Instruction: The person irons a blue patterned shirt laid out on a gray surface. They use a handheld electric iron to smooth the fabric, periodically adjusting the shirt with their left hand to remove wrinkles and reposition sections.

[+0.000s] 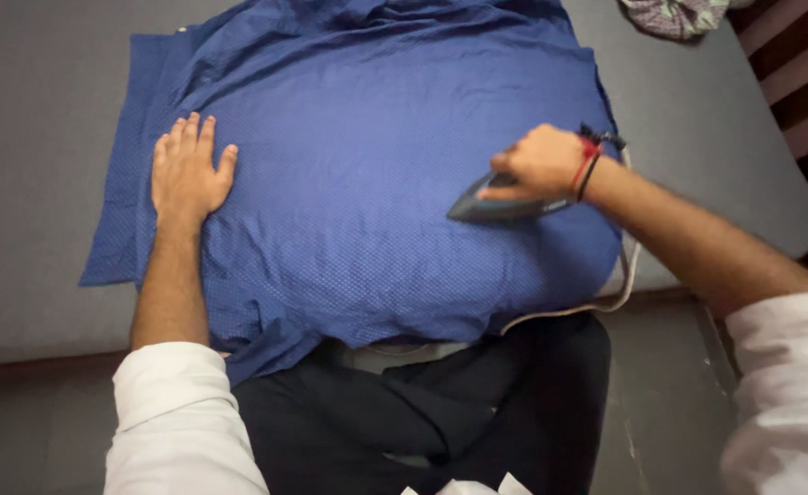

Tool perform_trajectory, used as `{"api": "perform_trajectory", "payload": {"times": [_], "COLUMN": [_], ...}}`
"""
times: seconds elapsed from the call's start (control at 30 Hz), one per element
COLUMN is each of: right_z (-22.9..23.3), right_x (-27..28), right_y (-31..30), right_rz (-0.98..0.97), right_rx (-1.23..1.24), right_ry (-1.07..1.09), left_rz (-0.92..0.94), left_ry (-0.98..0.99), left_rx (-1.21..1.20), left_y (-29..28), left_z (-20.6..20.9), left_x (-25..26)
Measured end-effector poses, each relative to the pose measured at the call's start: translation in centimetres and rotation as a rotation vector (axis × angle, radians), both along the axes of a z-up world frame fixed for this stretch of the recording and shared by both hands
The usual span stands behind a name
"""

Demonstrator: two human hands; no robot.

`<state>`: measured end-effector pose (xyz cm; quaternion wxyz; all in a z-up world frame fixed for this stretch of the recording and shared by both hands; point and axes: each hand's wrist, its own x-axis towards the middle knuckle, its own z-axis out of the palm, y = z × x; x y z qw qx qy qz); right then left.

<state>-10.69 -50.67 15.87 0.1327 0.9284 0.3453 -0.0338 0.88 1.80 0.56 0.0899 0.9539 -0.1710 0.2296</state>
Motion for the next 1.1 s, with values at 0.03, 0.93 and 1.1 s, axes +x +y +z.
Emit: {"api": "perform_trajectory", "payload": {"times": [0.03, 0.93, 1.1], "right_z": [0.1, -3.9, -3.4], "right_x": [-1.4, 9.9, 10.7], "right_y": [0.4, 4.3, 3.8], "right_rz": [0.038, -0.380, -0.341], "right_rx": [0.051, 0.226, 0.209], "right_ry": [0.011, -0.313, -0.260], "left_rz": [-0.004, -0.122, 0.049], "left_ry": [0.000, 0.249, 0.156], "left_rx": [0.006, -0.058, -0.067], "left_y": [0.1, -11.7, -2.4], "left_z": [-0.1, 2.4, 1.4], "left_x": [0.1, -6.7, -5.9]}}
